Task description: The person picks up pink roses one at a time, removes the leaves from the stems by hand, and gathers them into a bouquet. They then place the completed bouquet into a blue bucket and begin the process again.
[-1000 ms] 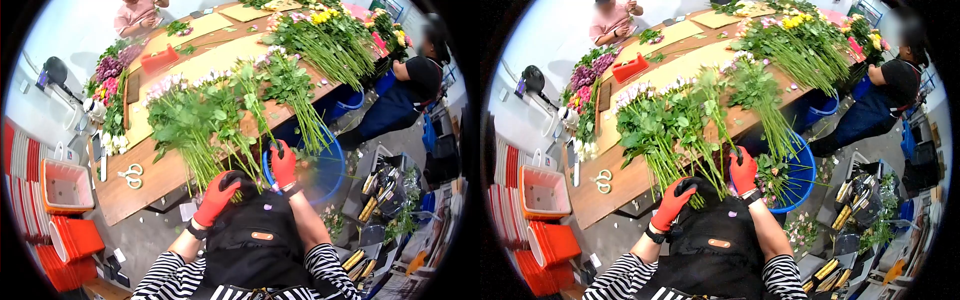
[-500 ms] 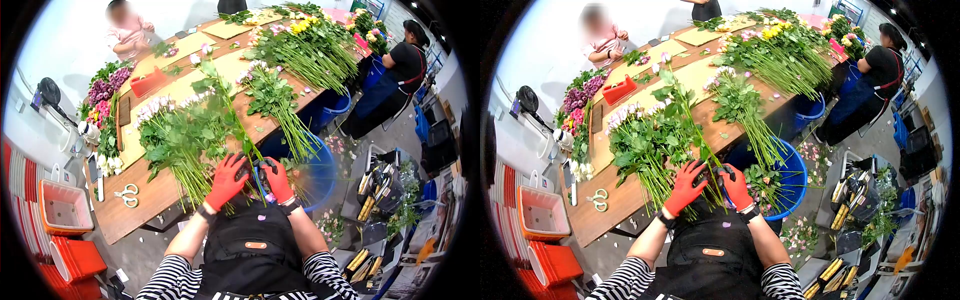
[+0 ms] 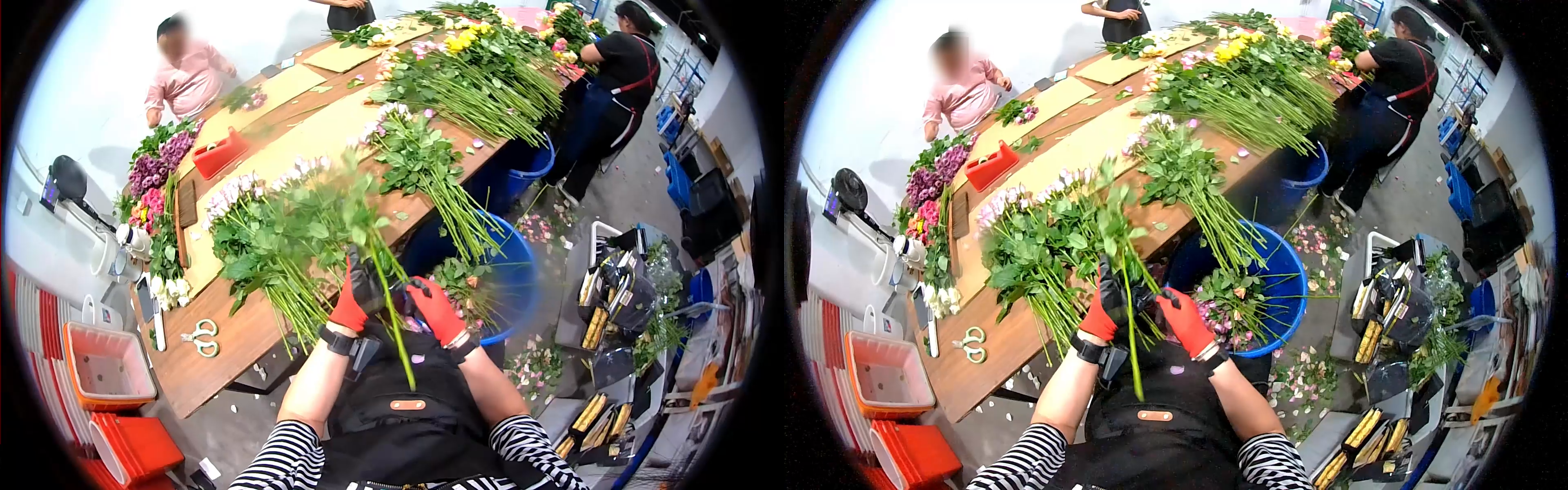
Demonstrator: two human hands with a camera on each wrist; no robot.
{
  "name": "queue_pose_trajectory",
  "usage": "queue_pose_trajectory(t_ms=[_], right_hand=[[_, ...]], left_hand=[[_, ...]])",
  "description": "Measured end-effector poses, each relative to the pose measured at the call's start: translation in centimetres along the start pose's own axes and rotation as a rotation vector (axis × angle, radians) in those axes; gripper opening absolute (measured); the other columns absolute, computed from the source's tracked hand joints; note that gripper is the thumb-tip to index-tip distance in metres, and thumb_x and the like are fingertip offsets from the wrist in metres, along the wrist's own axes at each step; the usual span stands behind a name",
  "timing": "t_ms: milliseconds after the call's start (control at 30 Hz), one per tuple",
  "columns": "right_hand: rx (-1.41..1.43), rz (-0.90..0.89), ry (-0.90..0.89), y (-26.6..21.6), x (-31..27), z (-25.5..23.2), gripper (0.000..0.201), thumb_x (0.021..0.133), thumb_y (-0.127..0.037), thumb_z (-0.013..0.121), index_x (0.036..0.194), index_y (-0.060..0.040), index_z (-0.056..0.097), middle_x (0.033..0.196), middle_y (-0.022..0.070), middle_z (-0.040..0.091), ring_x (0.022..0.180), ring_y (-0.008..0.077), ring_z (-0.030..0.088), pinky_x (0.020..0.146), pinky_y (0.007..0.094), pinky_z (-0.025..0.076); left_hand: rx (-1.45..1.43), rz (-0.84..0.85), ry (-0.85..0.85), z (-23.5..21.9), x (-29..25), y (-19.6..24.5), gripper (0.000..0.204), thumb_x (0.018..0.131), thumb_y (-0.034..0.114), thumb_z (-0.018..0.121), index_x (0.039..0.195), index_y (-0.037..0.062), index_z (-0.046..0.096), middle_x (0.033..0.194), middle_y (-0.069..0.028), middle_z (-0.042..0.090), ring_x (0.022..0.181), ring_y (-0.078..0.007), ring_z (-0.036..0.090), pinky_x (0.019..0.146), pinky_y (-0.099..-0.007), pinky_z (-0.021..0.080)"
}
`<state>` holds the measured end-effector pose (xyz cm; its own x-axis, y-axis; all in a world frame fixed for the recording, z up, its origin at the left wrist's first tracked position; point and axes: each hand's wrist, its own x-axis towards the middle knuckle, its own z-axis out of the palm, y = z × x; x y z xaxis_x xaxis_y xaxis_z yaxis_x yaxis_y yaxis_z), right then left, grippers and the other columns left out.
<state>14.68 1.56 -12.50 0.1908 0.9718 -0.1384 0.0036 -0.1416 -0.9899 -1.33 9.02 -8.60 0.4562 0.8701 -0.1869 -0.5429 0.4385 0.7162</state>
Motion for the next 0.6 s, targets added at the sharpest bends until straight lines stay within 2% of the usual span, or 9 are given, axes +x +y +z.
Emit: queue_pose_trajectory(t_ms=[67, 133, 200, 267, 333, 400, 467, 533, 600], right_hand=[[-0.176, -0.075, 0.053, 1.3, -0.9, -0.2, 0.036, 0.097, -0.027, 0.058, 0.114, 0.0048, 0.062, 0.095, 0.007, 0.067, 0.087, 0.013, 0.058, 0.081, 0.0289, 0.047], [-0.057, -0.074, -0.037, 1.2, -1.7, -0.6, 0.037, 0.098, -0.028, 0.057, 0.118, 0.0032, 0.06, 0.106, 0.0114, 0.067, 0.097, 0.0176, 0.061, 0.088, 0.0307, 0.046], [-0.096, -0.03, -0.129, -0.4, -2.5, -0.7, 0.035, 0.098, -0.025, 0.057, 0.121, 0.0009, 0.058, 0.112, 0.0101, 0.065, 0.1, 0.0167, 0.06, 0.09, 0.0284, 0.045], [-0.073, -0.014, -0.168, -0.3, -2.5, 0.6, 0.029, 0.095, -0.021, 0.062, 0.115, -0.0006, 0.057, 0.098, 0.0015, 0.062, 0.088, 0.0081, 0.053, 0.08, 0.025, 0.044], [0.133, 0.025, -0.249, -0.4, -2.1, 0.7, 0.028, 0.093, -0.019, 0.065, 0.113, -0.0014, 0.058, 0.096, 0.0001, 0.061, 0.087, 0.0075, 0.053, 0.078, 0.0249, 0.044], [0.122, 0.021, -0.279, -0.3, -1.4, 0.0, 0.029, 0.088, -0.015, 0.07, 0.11, -0.0014, 0.059, 0.098, 0.0012, 0.064, 0.089, 0.0079, 0.055, 0.081, 0.0264, 0.046], [0.081, 0.005, -0.277, -0.9, -0.9, -0.7, 0.026, 0.086, -0.011, 0.07, 0.107, -0.0015, 0.058, 0.095, 0.0011, 0.064, 0.087, 0.008, 0.055, 0.08, 0.0261, 0.046], [0.05, -0.027, -0.29, -2.5, -0.7, -1.1, 0.029, 0.085, -0.011, 0.071, 0.109, -0.0015, 0.057, 0.095, 0.0017, 0.063, 0.087, 0.0083, 0.055, 0.08, 0.0265, 0.047], [0.085, -0.066, -0.26, -2.7, -0.1, -1.2, 0.036, 0.083, -0.006, 0.07, 0.115, -0.0012, 0.055, 0.096, 0.0018, 0.064, 0.087, 0.0092, 0.057, 0.08, 0.0268, 0.047]], left_hand=[[-0.411, -0.202, 0.027, -1.4, 1.3, -0.8, 0.046, 0.094, 0.046, 0.057, 0.114, 0.0048, 0.06, 0.105, -0.0102, 0.066, 0.095, -0.0252, 0.064, 0.087, -0.0382, 0.052], [1.013, 0.495, -0.027, -1.0, -0.5, -0.6, 0.041, 0.078, 0.011, 0.071, 0.117, 0.0014, 0.059, 0.104, -0.0103, 0.066, 0.094, -0.0253, 0.066, 0.084, -0.032, 0.052], [1.234, 0.428, 0.011, -1.4, -0.8, -1.4, 0.046, 0.076, 0.013, 0.072, 0.118, 0.0002, 0.058, 0.103, -0.0142, 0.066, 0.095, -0.0276, 0.066, 0.085, -0.0337, 0.052], [1.22, 0.715, 0.07, -3.9, 0.6, -5.1, 0.045, 0.079, 0.014, 0.069, 0.119, -0.0015, 0.057, 0.105, -0.0185, 0.066, 0.095, -0.0307, 0.066, 0.083, -0.0365, 0.052], [0.865, 0.393, 0.067, -5.4, 2.2, -6.7, 0.041, 0.083, 0.014, 0.065, 0.12, -0.0027, 0.056, 0.107, -0.0184, 0.066, 0.099, -0.0298, 0.065, 0.085, -0.035, 0.051], [1.069, 0.545, 0.016, -5.1, 2.4, -6.6, 0.027, 0.093, 0.008, 0.052, 0.117, -0.0025, 0.058, 0.104, -0.0126, 0.067, 0.093, -0.0193, 0.062, 0.081, -0.0312, 0.049], [1.03, 0.467, -0.015, -2.2, 1.9, -4.1, 0.034, 0.09, 0.021, 0.064, 0.116, 0.0003, 0.059, 0.093, -0.0038, 0.065, 0.082, -0.0143, 0.061, 0.073, -0.0298, 0.051], [0.593, 0.364, 0.047, -2.1, 2.7, -5.0, 0.019, 0.091, 0.014, 0.057, 0.105, 0.0031, 0.063, 0.087, -0.0059, 0.066, 0.074, -0.0164, 0.062, 0.068, -0.031, 0.051], [0.757, 0.469, 0.084, -1.4, 3.1, -4.4, 0.02, 0.091, 0.016, 0.057, 0.105, 0.0031, 0.063, 0.085, -0.0064, 0.066, 0.074, -0.0182, 0.062, 0.067, -0.0316, 0.051]])
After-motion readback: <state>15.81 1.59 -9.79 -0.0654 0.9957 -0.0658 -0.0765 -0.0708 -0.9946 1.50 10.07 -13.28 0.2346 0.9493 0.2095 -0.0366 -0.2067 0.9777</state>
